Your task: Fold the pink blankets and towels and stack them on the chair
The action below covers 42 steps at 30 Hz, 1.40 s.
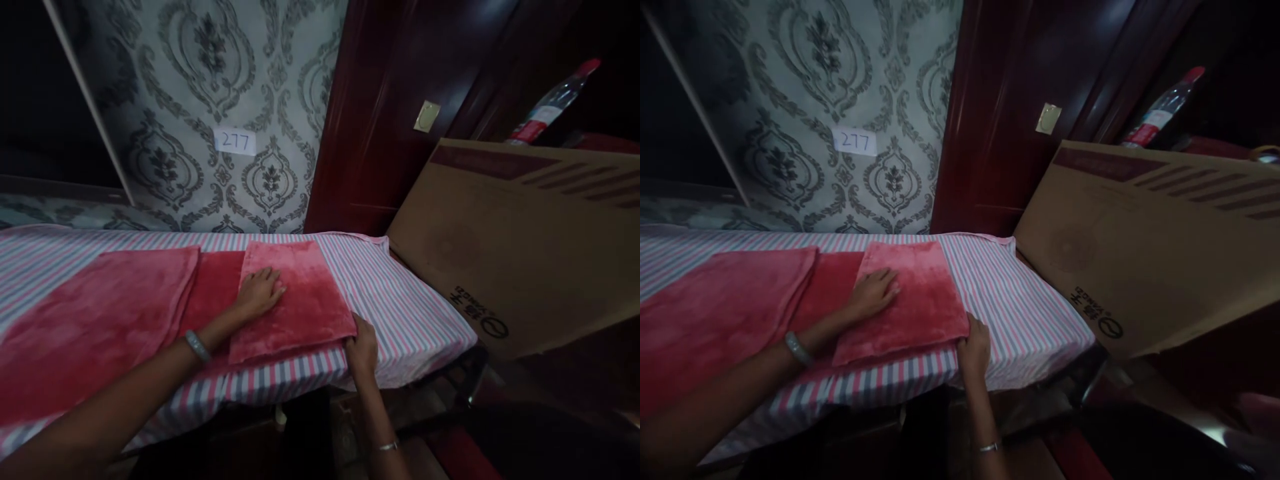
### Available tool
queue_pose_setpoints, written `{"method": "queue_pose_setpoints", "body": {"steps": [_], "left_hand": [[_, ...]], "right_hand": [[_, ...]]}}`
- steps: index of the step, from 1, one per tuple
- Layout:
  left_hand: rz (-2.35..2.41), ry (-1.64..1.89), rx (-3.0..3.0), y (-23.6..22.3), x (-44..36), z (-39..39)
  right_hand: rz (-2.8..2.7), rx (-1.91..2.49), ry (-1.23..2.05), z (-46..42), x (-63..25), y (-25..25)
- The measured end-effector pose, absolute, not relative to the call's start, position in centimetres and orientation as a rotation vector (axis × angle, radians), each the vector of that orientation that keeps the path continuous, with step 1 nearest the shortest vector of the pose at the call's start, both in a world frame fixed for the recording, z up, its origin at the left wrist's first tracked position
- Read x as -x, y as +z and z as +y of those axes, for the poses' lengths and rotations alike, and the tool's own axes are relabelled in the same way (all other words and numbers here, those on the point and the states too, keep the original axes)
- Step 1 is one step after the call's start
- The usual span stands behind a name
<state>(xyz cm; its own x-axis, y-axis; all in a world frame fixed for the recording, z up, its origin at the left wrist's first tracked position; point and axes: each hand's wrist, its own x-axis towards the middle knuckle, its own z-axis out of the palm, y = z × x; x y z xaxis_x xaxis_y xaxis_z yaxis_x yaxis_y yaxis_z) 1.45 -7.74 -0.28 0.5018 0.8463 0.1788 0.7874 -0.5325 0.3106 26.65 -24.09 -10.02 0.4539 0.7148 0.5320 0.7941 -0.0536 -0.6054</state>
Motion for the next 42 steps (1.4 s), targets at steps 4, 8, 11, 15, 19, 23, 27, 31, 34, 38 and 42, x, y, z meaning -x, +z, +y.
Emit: {"method": "queue_pose_setpoints", "body": {"steps": [4,8,11,15,19,23,27,31,34,38,42], "left_hand": [[1.511,0.456,-2.555,1.2,-2.6,-3.4],[1.792,0.351,-2.404,-0.3,-2.5,-1.2],[1.789,0.498,-2.296,-1.4,-1.9,-0.4],[1.836,0.767,-1.985,-1.0,-0.6,1.6],[1.818,0.832,-1.871,0.2,0.5,4.0],[1.793,0.887,-1.825,0.4,0.6,4.7],[1.864,0.89,-1.837,0.0,1.1,3.8],[1.874,0.816,-1.966,0.9,1.6,3.0],[1.856,0.809,-2.129,2.5,0.6,2.7],[1.705,0.778,-2.382,3.4,-2.1,0.6],[1.447,0.617,-2.678,1.8,-2.5,-3.4]], "right_hand": [[-1.286,1.811,-0.105,-24.1,-26.7,-10.6],[-1.305,1.808,-0.08,-24.1,-26.8,-10.8],[-1.287,1.824,-0.06,-24.1,-26.9,-10.9],[-1.288,1.811,-0.061,-24.1,-27.0,-11.1],[-1.297,1.813,-0.069,-24.2,-27.1,-11.3],[-1.294,1.818,-0.053,-24.2,-26.9,-10.9],[-1.293,1.834,-0.046,-24.0,-26.4,-10.5],[-1.277,1.786,0.012,-24.0,-27.2,-10.9],[-1.302,1.62,0.214,-24.8,-29.1,-10.7],[-1.252,1.468,0.329,-25.2,-30.6,-7.6],[-1.364,1.472,0.25,-21.3,-29.0,-3.2]]}}
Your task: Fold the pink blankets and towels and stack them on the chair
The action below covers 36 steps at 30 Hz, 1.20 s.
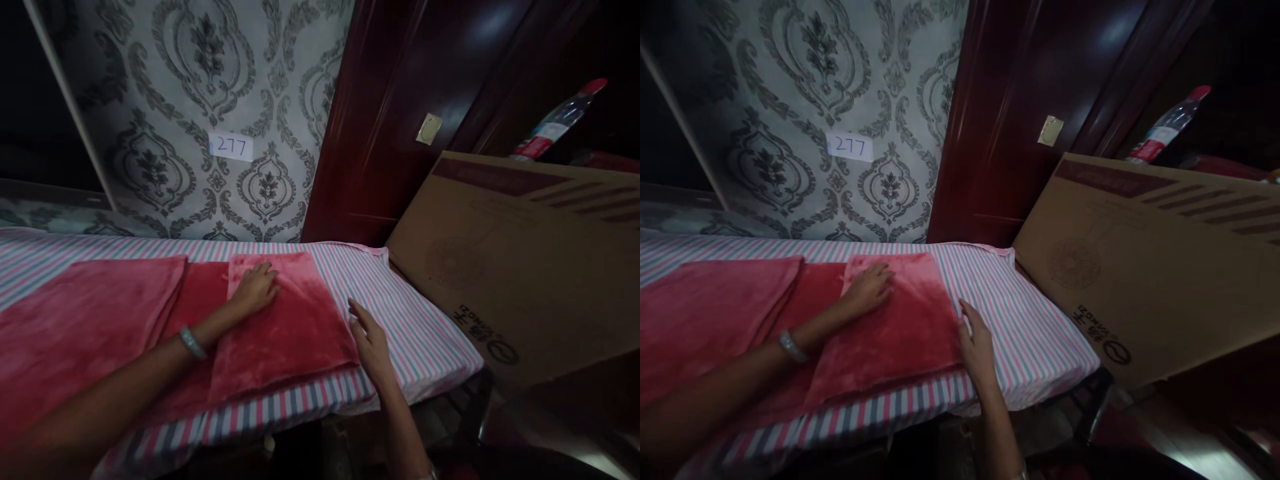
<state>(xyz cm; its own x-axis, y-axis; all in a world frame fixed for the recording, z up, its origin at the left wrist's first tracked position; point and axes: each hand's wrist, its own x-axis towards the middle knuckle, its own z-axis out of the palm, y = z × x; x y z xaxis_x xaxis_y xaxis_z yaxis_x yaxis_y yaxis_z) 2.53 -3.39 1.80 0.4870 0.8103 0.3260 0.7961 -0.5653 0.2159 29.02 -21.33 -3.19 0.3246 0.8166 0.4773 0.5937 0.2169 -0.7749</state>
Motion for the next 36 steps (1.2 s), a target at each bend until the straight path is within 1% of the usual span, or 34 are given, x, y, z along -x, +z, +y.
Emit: {"method": "queue_pose_setpoints", "body": {"steps": [3,5,8,12,14,17,21,24,26,28,30,33,36], "left_hand": [[1.566,0.663,-2.662,0.1,-0.1,-5.3],[1.707,0.72,-2.497,-1.1,1.9,-5.6],[1.706,0.74,-2.258,-2.7,3.7,-5.4],[1.581,0.822,-2.115,-3.9,4.2,-5.2],[1.539,0.852,-2.066,-4.1,4.4,-5.3],[1.546,0.774,-2.004,-3.8,5.2,-5.7],[1.66,0.647,-2.161,-1.3,4.8,-6.2],[1.741,0.658,-2.413,1.1,2.6,-6.4],[1.695,0.677,-2.517,1.7,0.7,-6.7],[1.668,0.642,-2.552,1.1,-0.7,-7.2],[1.682,0.567,-2.557,-0.6,-1.4,-7.6],[1.682,0.505,-2.581,-3.3,-1.1,-8.2],[1.688,0.483,-2.62,-4.9,-0.5,-8.4]], "right_hand": [[-1.605,1.453,0.188,-16.3,-27.4,-1.3],[-1.742,1.484,0.156,-13.2,-26.7,-0.7],[-1.888,1.634,0.127,-9.9,-25.8,-0.1],[-1.995,1.915,0.076,-8.5,-24.7,-0.2],[-2.03,2.013,0.109,-8.7,-24.3,-0.9],[-2.047,2.072,0.199,-9.0,-24.2,-1.9],[-2.034,2.106,0.259,-8.4,-24.2,-0.8],[-2.003,2.103,0.256,-6.9,-23.8,1.3],[-1.988,2.088,0.239,-5.4,-23.2,2.4],[-1.981,2.078,0.224,-3.8,-22.6,2.8],[-1.984,2.083,0.216,-2.3,-22.2,2.2],[-2.021,2.093,0.201,-0.7,-22.1,0.3],[-2.04,2.082,0.151,0.0,-22.6,-1.7]]}}
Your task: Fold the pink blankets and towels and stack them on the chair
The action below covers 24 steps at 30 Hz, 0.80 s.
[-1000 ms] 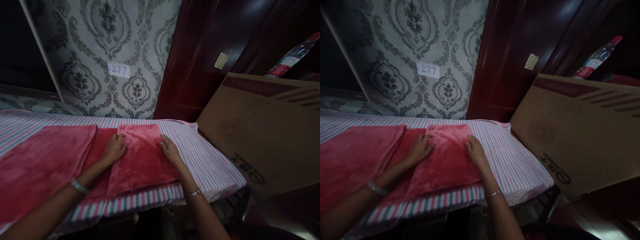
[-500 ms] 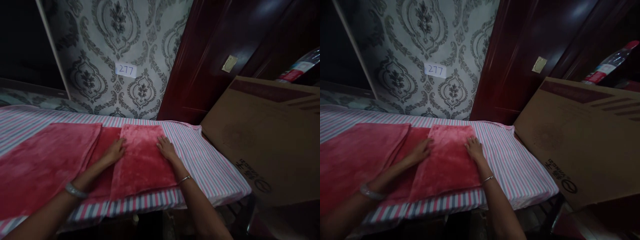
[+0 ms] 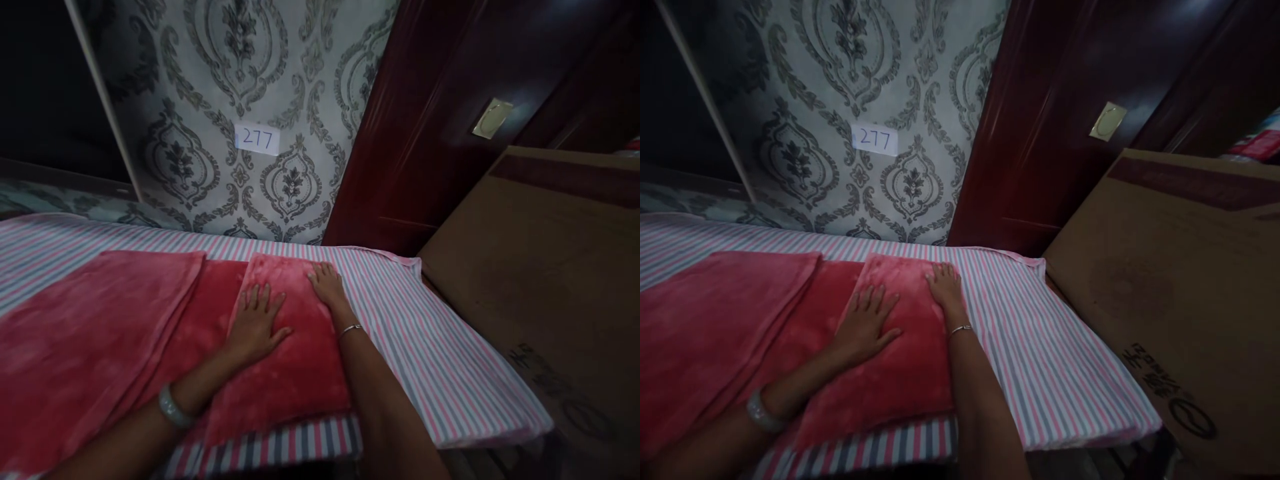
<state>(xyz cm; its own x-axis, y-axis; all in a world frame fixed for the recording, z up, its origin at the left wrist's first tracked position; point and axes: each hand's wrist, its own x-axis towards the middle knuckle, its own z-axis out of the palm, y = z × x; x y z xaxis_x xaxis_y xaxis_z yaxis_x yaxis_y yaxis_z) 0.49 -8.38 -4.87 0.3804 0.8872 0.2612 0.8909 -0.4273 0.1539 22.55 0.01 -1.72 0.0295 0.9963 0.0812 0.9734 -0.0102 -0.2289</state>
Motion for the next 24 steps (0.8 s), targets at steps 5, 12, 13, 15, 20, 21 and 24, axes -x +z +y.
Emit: {"method": "queue_pose_setpoints", "body": {"steps": [5,12,13,15,20,21,24], "left_hand": [[-1.6,-0.438,2.612,-5.6,-0.4,-8.5],[-1.655,-0.462,2.651,-5.4,-0.2,-9.0],[-1.68,-0.456,2.671,-5.1,-0.1,-9.0],[-1.734,-0.457,2.703,-4.0,-0.1,-8.6],[-1.761,-0.478,2.68,0.0,-1.9,-4.8],[-1.776,-0.458,2.667,0.6,-2.3,-3.6],[-1.859,-0.36,2.603,0.9,-2.7,-0.3]], "right_hand": [[-2.05,2.064,0.084,0.7,-23.0,-3.4],[-1.984,2.075,0.076,0.6,-22.6,-3.9],[-1.977,2.067,0.079,0.5,-22.6,-3.9],[-1.974,2.045,0.075,0.4,-22.5,-3.9],[-1.984,2.03,0.051,0.2,-22.4,-3.8],[-1.982,2.034,0.05,0.2,-22.4,-3.9],[-1.978,2.036,0.04,0.3,-22.5,-4.1]]}}
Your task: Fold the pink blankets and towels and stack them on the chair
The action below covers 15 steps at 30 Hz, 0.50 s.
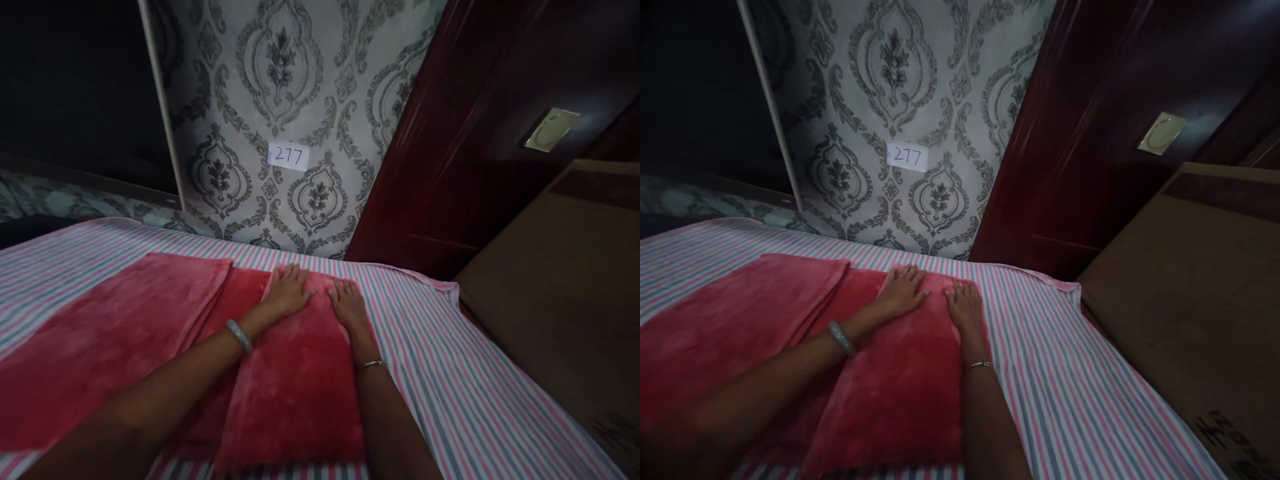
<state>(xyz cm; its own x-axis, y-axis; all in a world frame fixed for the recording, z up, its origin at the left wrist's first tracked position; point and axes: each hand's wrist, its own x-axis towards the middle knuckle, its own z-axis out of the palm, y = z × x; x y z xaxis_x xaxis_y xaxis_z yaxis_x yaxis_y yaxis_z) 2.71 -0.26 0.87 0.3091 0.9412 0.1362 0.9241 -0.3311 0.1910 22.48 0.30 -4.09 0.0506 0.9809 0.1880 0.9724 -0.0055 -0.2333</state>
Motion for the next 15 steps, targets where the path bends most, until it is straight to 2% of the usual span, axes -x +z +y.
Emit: {"method": "queue_pose_setpoints", "body": {"steps": [7,15], "left_hand": [[1.974,0.297,-2.296,-2.9,-0.8,2.3],[1.945,0.326,-2.274,-3.1,-0.8,1.8]], "right_hand": [[-1.986,2.027,0.028,0.8,-22.9,-4.9],[-2.001,2.023,0.036,1.1,-23.3,-5.8]]}}
